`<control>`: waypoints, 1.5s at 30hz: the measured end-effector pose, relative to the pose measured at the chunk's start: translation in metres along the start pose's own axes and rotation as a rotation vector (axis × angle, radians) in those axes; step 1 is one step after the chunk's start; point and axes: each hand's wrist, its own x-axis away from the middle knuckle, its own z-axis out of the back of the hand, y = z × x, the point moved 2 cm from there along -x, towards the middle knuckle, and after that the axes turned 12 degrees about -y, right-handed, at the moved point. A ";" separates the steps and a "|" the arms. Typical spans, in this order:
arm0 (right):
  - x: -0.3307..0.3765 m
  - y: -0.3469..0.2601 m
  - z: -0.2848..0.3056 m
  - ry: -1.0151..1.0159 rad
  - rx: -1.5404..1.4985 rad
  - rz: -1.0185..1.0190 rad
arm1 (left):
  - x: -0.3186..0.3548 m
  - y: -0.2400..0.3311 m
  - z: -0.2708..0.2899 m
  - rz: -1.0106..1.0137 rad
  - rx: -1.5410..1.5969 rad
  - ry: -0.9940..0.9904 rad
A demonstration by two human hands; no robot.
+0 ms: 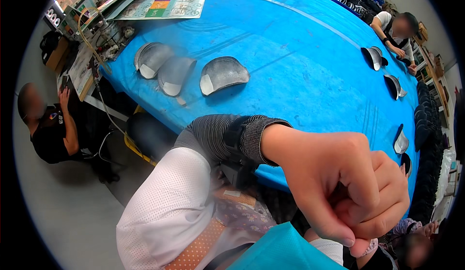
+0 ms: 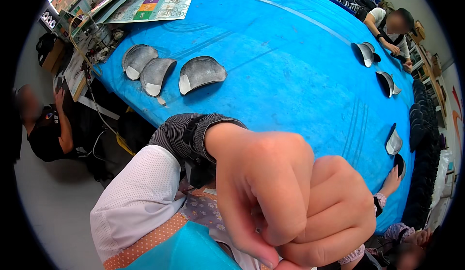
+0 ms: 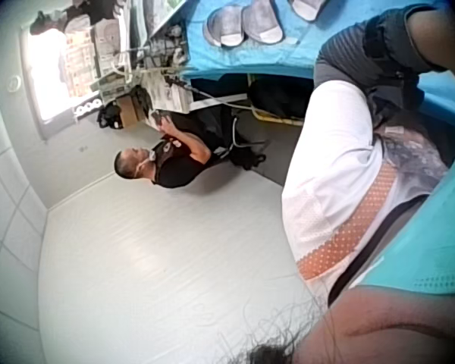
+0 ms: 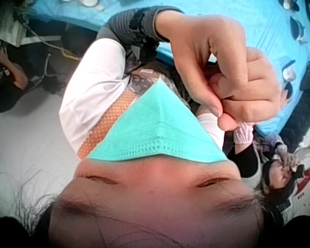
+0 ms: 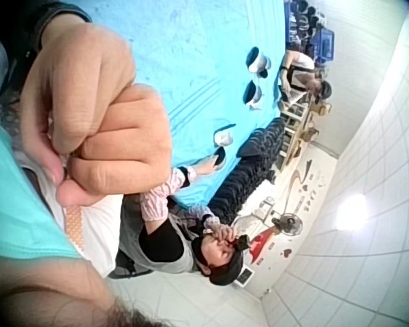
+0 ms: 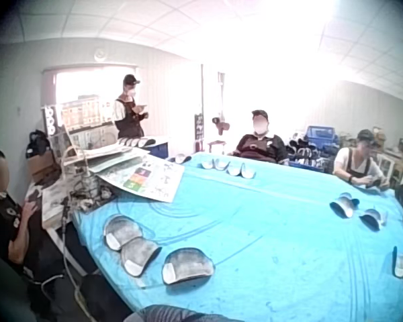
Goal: Inspecting and sorting semi-circular shoe components on a production table.
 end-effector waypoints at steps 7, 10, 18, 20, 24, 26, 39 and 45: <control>-0.001 0.001 0.000 -0.022 0.002 0.014 | -0.001 0.000 0.001 0.008 -0.002 -0.004; 0.000 0.001 0.000 0.001 0.037 0.022 | -0.001 0.000 0.001 0.010 -0.002 -0.006; -0.005 0.004 0.001 -0.090 -0.010 -0.024 | 0.000 0.000 0.002 0.021 -0.008 -0.007; -0.004 0.004 0.000 -0.029 -0.006 0.012 | 0.000 0.000 0.002 0.024 -0.009 -0.009; -0.003 0.004 -0.001 -0.023 -0.004 0.029 | 0.000 0.001 0.002 0.028 -0.011 -0.011; -0.003 0.004 0.000 -0.032 -0.005 0.027 | 0.000 0.001 0.002 0.031 -0.012 -0.010; -0.004 0.003 0.001 -0.054 -0.003 0.032 | 0.000 0.000 0.002 0.043 -0.016 -0.010; -0.004 0.003 0.001 -0.061 0.000 0.040 | 0.000 0.000 0.002 0.045 -0.020 -0.010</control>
